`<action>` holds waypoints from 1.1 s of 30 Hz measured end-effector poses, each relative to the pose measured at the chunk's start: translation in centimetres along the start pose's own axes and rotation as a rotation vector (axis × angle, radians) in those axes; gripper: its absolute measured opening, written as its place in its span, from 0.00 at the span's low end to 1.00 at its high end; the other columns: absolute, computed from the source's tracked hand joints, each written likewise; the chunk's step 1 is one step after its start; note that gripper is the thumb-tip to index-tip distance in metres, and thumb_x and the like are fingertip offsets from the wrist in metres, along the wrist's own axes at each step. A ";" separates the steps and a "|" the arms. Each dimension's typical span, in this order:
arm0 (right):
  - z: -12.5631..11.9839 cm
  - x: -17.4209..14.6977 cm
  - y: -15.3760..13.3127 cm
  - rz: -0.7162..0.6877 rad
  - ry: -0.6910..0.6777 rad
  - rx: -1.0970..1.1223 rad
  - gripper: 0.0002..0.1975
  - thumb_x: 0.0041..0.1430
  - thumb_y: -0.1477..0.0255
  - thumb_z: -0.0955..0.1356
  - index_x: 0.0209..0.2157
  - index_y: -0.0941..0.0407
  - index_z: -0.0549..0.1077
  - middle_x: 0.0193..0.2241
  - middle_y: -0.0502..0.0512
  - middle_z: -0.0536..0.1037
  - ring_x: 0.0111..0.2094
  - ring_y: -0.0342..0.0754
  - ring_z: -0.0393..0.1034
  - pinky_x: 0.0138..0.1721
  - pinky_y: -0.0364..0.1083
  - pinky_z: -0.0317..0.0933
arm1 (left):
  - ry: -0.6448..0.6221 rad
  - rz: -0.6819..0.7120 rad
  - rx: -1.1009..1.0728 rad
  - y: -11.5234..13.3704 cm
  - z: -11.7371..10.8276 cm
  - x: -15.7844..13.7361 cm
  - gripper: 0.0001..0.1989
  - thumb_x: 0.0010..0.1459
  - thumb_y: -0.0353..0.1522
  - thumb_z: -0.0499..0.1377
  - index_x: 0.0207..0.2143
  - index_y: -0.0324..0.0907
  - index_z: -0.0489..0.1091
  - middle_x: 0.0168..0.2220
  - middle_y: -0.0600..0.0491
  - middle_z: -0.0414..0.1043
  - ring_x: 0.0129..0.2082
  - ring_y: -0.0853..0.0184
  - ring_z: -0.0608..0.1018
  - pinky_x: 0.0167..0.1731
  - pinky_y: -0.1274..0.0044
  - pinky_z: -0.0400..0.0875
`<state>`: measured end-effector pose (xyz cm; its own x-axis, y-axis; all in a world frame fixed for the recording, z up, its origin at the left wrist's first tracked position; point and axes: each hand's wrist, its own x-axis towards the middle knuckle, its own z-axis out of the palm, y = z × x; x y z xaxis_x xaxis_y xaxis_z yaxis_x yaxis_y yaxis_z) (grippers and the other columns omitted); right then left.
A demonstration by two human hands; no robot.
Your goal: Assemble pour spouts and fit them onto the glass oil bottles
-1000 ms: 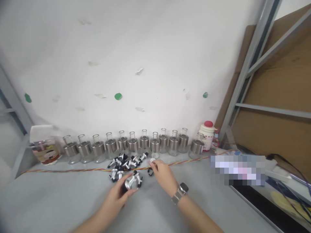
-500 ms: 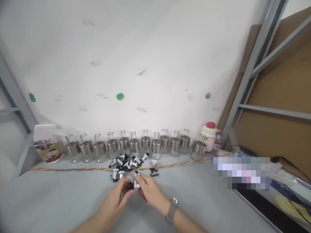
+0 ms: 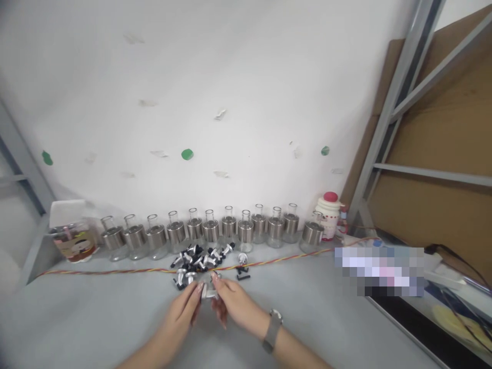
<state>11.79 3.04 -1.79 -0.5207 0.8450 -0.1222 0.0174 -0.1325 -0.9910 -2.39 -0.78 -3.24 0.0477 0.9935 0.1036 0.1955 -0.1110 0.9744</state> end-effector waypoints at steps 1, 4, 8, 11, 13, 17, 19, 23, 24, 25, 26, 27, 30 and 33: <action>-0.1 0.0 0.0 -0.003 0.000 -0.020 0.28 0.45 0.43 0.58 0.24 0.57 0.62 0.13 0.44 0.64 0.11 0.38 0.58 0.11 0.38 0.54 | -0.001 0.001 -0.010 -0.1 0.0 0.0 0.16 0.56 0.44 0.49 0.25 0.42 0.61 0.18 0.60 0.56 0.20 0.71 0.60 0.23 0.80 0.53; -0.2 0.1 0.6 -0.013 -0.035 -0.047 0.27 0.45 0.44 0.59 0.23 0.57 0.61 0.14 0.45 0.64 0.13 0.38 0.58 0.12 0.38 0.54 | -0.003 -0.036 -0.067 -0.5 0.0 0.0 0.16 0.55 0.46 0.50 0.28 0.42 0.63 0.18 0.60 0.57 0.20 0.71 0.60 0.22 0.80 0.54; 0.9 -0.3 1.4 -0.125 0.041 -0.133 0.24 0.51 0.48 0.57 0.23 0.56 0.60 0.15 0.44 0.62 0.14 0.38 0.57 0.14 0.39 0.54 | 0.010 -0.147 -0.208 -0.8 0.1 0.3 0.17 0.52 0.48 0.51 0.30 0.42 0.64 0.19 0.60 0.56 0.19 0.72 0.59 0.20 0.81 0.53; 1.8 -0.8 1.5 -0.181 0.140 -0.236 0.22 0.56 0.51 0.54 0.24 0.55 0.60 0.17 0.45 0.61 0.16 0.39 0.56 0.16 0.39 0.53 | 0.045 -0.131 -0.227 -0.6 0.1 0.8 0.16 0.51 0.47 0.53 0.29 0.43 0.65 0.21 0.59 0.59 0.22 0.71 0.62 0.22 0.81 0.57; 2.3 -1.0 1.5 -0.194 0.217 -0.263 0.22 0.57 0.52 0.53 0.25 0.55 0.61 0.17 0.46 0.61 0.17 0.40 0.56 0.16 0.39 0.53 | 0.065 -0.096 -0.202 -0.5 0.1 1.0 0.16 0.52 0.46 0.52 0.30 0.42 0.66 0.24 0.57 0.63 0.25 0.70 0.65 0.26 0.81 0.60; 2.5 -0.9 1.4 -0.182 0.240 -0.216 0.21 0.57 0.53 0.54 0.25 0.55 0.60 0.17 0.45 0.59 0.17 0.39 0.55 0.17 0.39 0.52 | 0.109 -0.026 -0.082 -0.6 -0.1 1.0 0.17 0.55 0.44 0.48 0.34 0.41 0.65 0.30 0.53 0.67 0.29 0.68 0.68 0.30 0.79 0.62; 2.1 -0.8 1.3 -0.160 0.164 -0.185 0.20 0.57 0.53 0.54 0.25 0.55 0.59 0.17 0.45 0.60 0.16 0.39 0.55 0.16 0.39 0.53 | 0.111 0.039 0.037 -0.7 -0.3 0.8 0.15 0.56 0.43 0.47 0.33 0.42 0.64 0.29 0.54 0.66 0.28 0.68 0.67 0.30 0.79 0.61; -0.8 -0.3 0.4 -0.255 0.281 -0.353 0.18 0.59 0.57 0.53 0.27 0.55 0.61 0.18 0.46 0.63 0.19 0.42 0.60 0.21 0.41 0.57 | 0.067 0.105 0.217 -0.2 -0.7 0.3 0.14 0.59 0.41 0.44 0.26 0.44 0.58 0.21 0.59 0.58 0.22 0.69 0.63 0.26 0.79 0.58; -1.9 -0.2 0.2 -0.309 0.395 -0.467 0.16 0.59 0.58 0.55 0.29 0.55 0.62 0.20 0.47 0.64 0.21 0.43 0.61 0.24 0.42 0.57 | 0.056 0.105 0.236 0.0 -0.7 0.2 0.14 0.59 0.41 0.43 0.26 0.44 0.57 0.21 0.59 0.57 0.22 0.69 0.63 0.25 0.79 0.57; -3.0 0.1 0.0 -0.359 0.518 -0.592 0.14 0.58 0.59 0.57 0.32 0.55 0.63 0.22 0.48 0.65 0.24 0.44 0.62 0.27 0.43 0.58 | 0.043 0.105 0.253 0.2 -0.7 0.1 0.14 0.60 0.41 0.42 0.26 0.44 0.56 0.21 0.59 0.57 0.22 0.70 0.63 0.25 0.80 0.56; -4.1 0.3 0.0 -0.382 0.614 -0.709 0.13 0.57 0.60 0.59 0.35 0.55 0.64 0.25 0.50 0.66 0.26 0.46 0.62 0.30 0.44 0.58 | 0.027 0.106 0.271 0.4 -0.7 0.0 0.14 0.60 0.41 0.42 0.26 0.44 0.55 0.21 0.59 0.56 0.22 0.70 0.63 0.25 0.80 0.56; -5.1 0.6 0.0 -0.396 0.652 -0.818 0.13 0.56 0.62 0.61 0.37 0.55 0.64 0.28 0.52 0.67 0.29 0.47 0.63 0.32 0.45 0.57 | 0.014 0.108 0.290 0.5 -0.7 0.0 0.14 0.60 0.41 0.42 0.25 0.44 0.55 0.21 0.59 0.56 0.22 0.70 0.62 0.25 0.80 0.56; -7.3 1.5 0.7 -0.399 0.641 -0.974 0.10 0.53 0.65 0.64 0.37 0.55 0.67 0.32 0.55 0.67 0.32 0.50 0.64 0.35 0.47 0.56 | -0.012 0.112 0.341 0.8 -0.5 -0.1 0.14 0.60 0.41 0.43 0.25 0.44 0.55 0.20 0.60 0.56 0.22 0.70 0.62 0.25 0.80 0.55; -8.1 2.2 1.4 -0.405 0.607 -0.931 0.06 0.53 0.68 0.63 0.33 0.54 0.68 0.31 0.54 0.69 0.32 0.50 0.64 0.37 0.48 0.55 | -0.014 0.124 0.427 0.8 -0.4 -0.1 0.14 0.60 0.41 0.42 0.25 0.44 0.54 0.20 0.60 0.56 0.22 0.70 0.62 0.24 0.80 0.55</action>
<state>17.59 8.89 -3.88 -0.1446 0.8799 0.4527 0.6903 0.4175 -0.5909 -2.63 -0.92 -2.37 0.1088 0.9719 0.2086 0.5741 -0.2328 0.7850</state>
